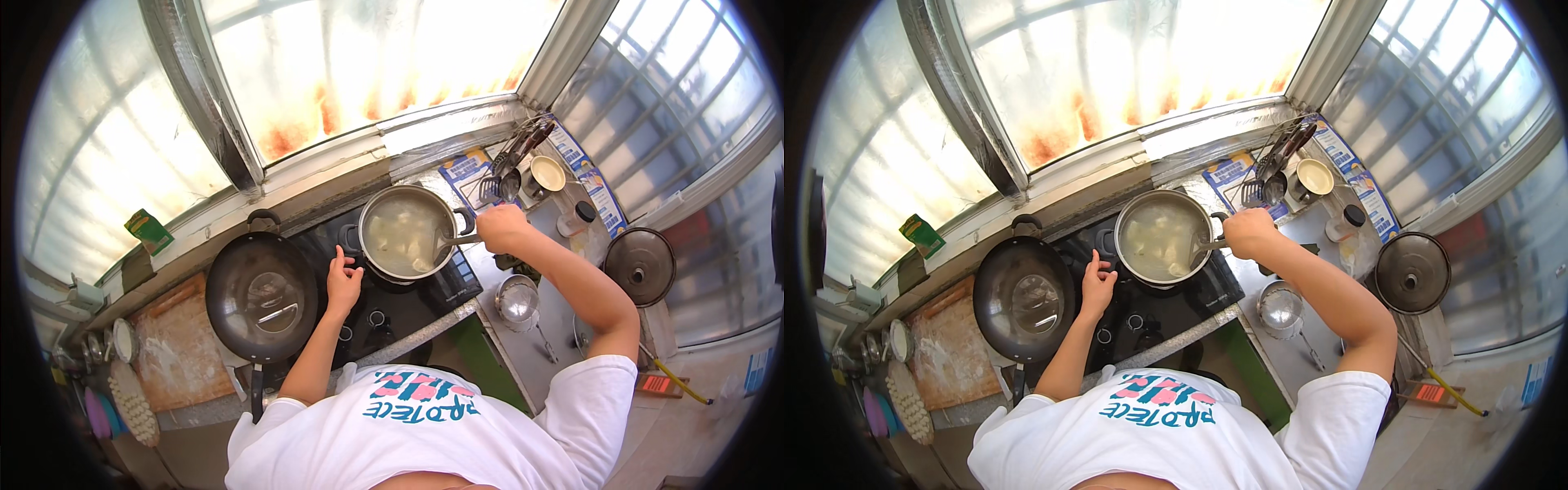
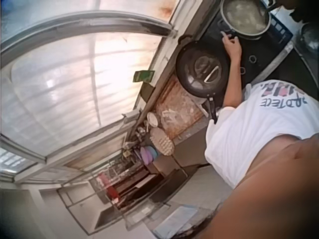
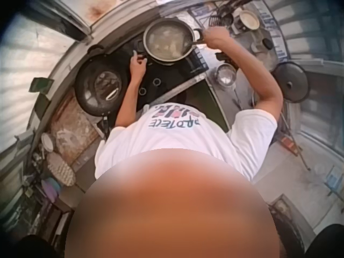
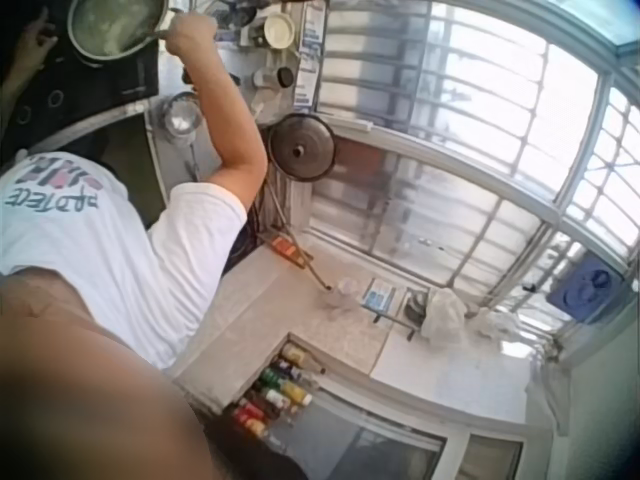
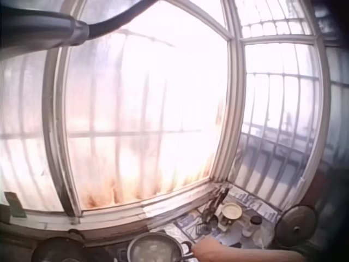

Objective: The person carries a large round tray filled with raw dumplings to the stove and places them into a pot of boiling water. They then use a ladle to stir the dumplings in the pot to prevent sticking.

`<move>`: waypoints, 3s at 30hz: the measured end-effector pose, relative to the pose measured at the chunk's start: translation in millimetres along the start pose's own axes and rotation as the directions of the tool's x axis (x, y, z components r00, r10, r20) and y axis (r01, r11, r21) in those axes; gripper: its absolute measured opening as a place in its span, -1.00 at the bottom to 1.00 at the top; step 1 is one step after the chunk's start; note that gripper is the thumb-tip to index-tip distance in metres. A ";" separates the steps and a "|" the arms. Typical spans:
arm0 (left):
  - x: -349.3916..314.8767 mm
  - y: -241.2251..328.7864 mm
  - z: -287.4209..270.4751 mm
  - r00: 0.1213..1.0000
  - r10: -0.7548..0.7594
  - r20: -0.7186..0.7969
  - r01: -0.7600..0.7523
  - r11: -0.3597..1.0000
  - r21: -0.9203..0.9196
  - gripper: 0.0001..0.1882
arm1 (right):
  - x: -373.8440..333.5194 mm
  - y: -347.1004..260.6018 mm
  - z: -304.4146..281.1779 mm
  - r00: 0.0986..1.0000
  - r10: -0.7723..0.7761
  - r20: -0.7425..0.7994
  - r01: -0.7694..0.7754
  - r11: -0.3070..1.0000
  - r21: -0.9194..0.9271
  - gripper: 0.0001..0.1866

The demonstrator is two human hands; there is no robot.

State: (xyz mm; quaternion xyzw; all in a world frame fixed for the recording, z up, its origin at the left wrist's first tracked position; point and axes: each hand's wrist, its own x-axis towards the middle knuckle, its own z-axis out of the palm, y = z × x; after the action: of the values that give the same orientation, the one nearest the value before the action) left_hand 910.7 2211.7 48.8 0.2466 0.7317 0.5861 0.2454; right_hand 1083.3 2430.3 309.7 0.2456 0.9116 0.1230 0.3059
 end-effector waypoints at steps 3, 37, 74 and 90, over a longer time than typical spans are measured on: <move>0.2 -1.5 2.3 1.000 0.003 0.000 -0.003 1.000 -0.007 -0.19 | -0.7 -2.4 10.2 1.000 -0.006 0.007 0.005 0.997 0.071 -0.82; -10.9 17.1 6.5 0.997 -0.038 -0.060 0.032 0.994 -0.106 -0.16 | -63.5 2.9 56.3 0.999 0.050 -0.006 -0.014 0.388 0.922 -0.58; -66.4 76.2 67.2 0.819 0.187 0.543 -0.144 0.982 -0.120 -0.64 | -110.1 -65.0 135.1 0.979 0.146 -0.140 0.172 -0.238 0.956 -0.53; -79.2 131.1 140.4 0.662 -0.003 0.749 0.500 0.747 -0.439 -0.81 | -125.4 -28.1 164.6 0.974 0.027 -0.223 0.213 -0.420 0.882 -0.44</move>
State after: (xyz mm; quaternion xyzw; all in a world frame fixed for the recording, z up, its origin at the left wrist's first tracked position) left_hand 1071.4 2288.9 155.6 0.2476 0.3761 0.6057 0.6561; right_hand 1261.4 2353.0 232.7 0.2991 0.6331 -0.7073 -0.0971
